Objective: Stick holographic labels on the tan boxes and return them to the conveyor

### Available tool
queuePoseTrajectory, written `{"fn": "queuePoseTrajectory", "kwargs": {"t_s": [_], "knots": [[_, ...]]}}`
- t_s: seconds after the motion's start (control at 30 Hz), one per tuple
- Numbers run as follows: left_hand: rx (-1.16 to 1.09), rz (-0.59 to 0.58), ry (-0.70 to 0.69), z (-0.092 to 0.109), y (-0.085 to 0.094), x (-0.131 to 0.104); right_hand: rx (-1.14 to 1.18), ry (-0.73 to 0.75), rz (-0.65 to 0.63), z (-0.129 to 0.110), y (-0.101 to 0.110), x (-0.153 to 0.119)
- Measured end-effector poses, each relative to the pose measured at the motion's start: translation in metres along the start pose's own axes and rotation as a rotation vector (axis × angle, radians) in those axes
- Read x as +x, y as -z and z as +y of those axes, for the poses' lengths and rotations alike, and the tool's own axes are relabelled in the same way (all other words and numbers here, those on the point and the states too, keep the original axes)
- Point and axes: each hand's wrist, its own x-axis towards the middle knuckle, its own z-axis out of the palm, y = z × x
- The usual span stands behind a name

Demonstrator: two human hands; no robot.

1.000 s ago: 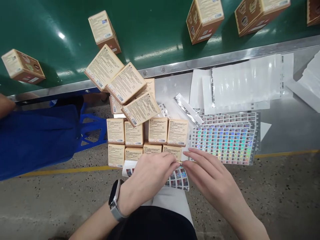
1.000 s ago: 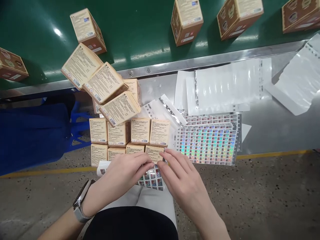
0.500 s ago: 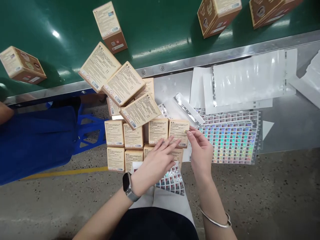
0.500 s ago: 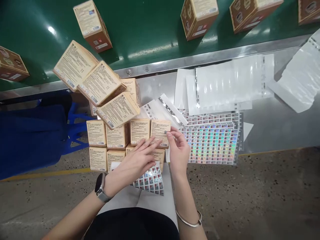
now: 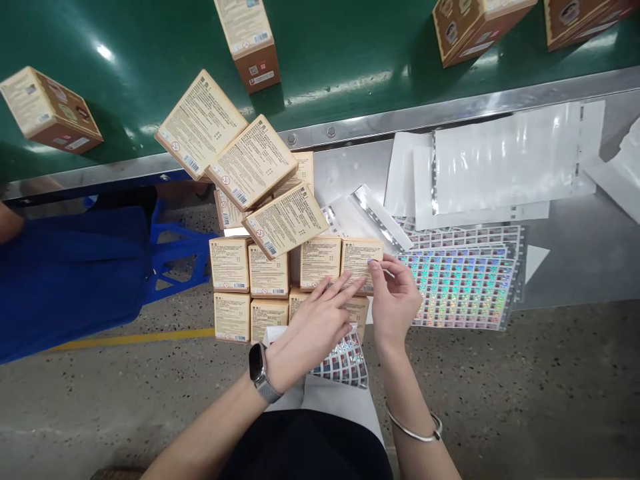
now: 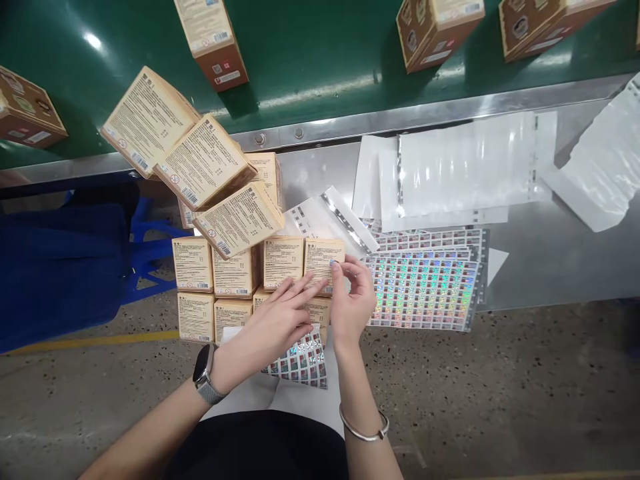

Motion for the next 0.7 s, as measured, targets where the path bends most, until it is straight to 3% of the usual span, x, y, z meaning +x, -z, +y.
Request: {"fn": "queuePoseTrajectory", "kwargs": {"t_s": [0.1,0.2,0.33,0.4,0.43,0.57,0.63,0.7], "knots": [[-0.003,0.01,-0.002,0.0,-0.001,0.0,-0.129,0.103,0.063,0.0,-0.007,-0.002],[-0.031,-0.009,0.005,-0.001,0.0,0.001,-0.141,0.096,0.105,0.001,-0.01,0.001],[-0.163,-0.021,0.028,-0.001,0.007,0.001,-0.059,0.011,0.091,-0.006,0.012,0.014],[-0.251,0.0,0.025,0.001,0.014,0.0,-0.141,0.069,-0.041,-0.016,0.034,0.018],[-0.297,0.012,0.029,0.003,0.018,-0.001,-0.196,0.115,-0.169,-0.023,0.045,0.019],[-0.423,-0.013,0.13,0.015,0.031,-0.007,-0.298,0.173,-0.844,-0.053,0.078,0.008],[-0.457,-0.034,0.17,0.022,0.034,-0.012,-0.294,0.138,-0.961,-0.061,0.087,0.001],[-0.488,-0.026,0.193,0.027,0.033,-0.017,-0.296,0.122,-0.943,-0.062,0.092,-0.005]]}}
